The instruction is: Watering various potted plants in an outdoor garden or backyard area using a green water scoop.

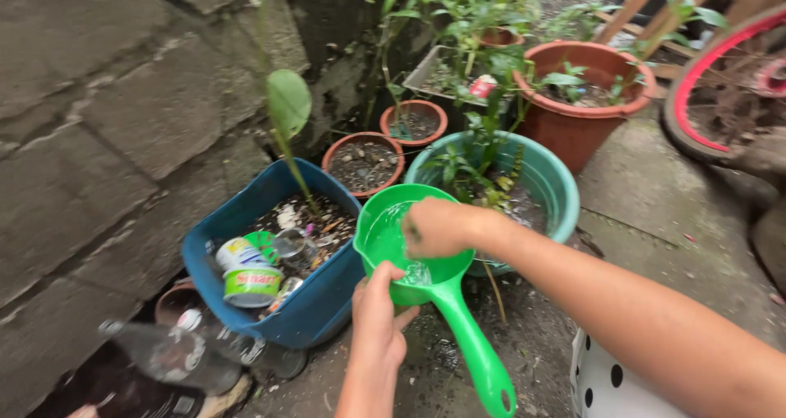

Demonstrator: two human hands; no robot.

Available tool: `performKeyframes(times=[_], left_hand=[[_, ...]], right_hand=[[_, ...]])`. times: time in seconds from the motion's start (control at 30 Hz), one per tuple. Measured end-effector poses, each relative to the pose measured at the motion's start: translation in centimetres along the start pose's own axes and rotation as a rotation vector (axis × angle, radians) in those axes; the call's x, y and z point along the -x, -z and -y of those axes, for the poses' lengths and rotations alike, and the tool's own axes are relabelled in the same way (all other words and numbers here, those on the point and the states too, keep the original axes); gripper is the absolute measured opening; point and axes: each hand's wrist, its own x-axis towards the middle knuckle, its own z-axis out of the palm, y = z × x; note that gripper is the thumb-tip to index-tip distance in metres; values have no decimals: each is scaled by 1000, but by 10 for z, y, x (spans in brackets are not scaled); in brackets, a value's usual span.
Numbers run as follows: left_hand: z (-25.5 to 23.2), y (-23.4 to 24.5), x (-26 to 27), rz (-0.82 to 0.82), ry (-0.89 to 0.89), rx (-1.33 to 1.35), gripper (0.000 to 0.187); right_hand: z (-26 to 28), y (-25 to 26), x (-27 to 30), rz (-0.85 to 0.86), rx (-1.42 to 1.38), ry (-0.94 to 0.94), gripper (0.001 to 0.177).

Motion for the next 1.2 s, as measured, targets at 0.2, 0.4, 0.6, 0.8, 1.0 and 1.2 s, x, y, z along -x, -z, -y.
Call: performKeyframes(times=[0.2,0.4,0.6,0.8,1.0,1.2], left_hand=[[0,18,-4,-5,10,119,42],[-5,20,-5,-34,-31,240,49],[-9,12,3,-110,20,245,53],[7,6,1,-125,102,243,78],[-14,1,19,-148,54,279,71],[-13,-9,1,-191,-105,459,63]], right_hand=[[27,2,-30,363,-218,-313,34],[49,82,-77,-243,-164,46,23],[107,140,-98,-287,-109,151,38],[124,139,-114,-228,55,37,36],[115,110,-117,317,94,-104,24],[96,53,-103,478,313,-273,22]])
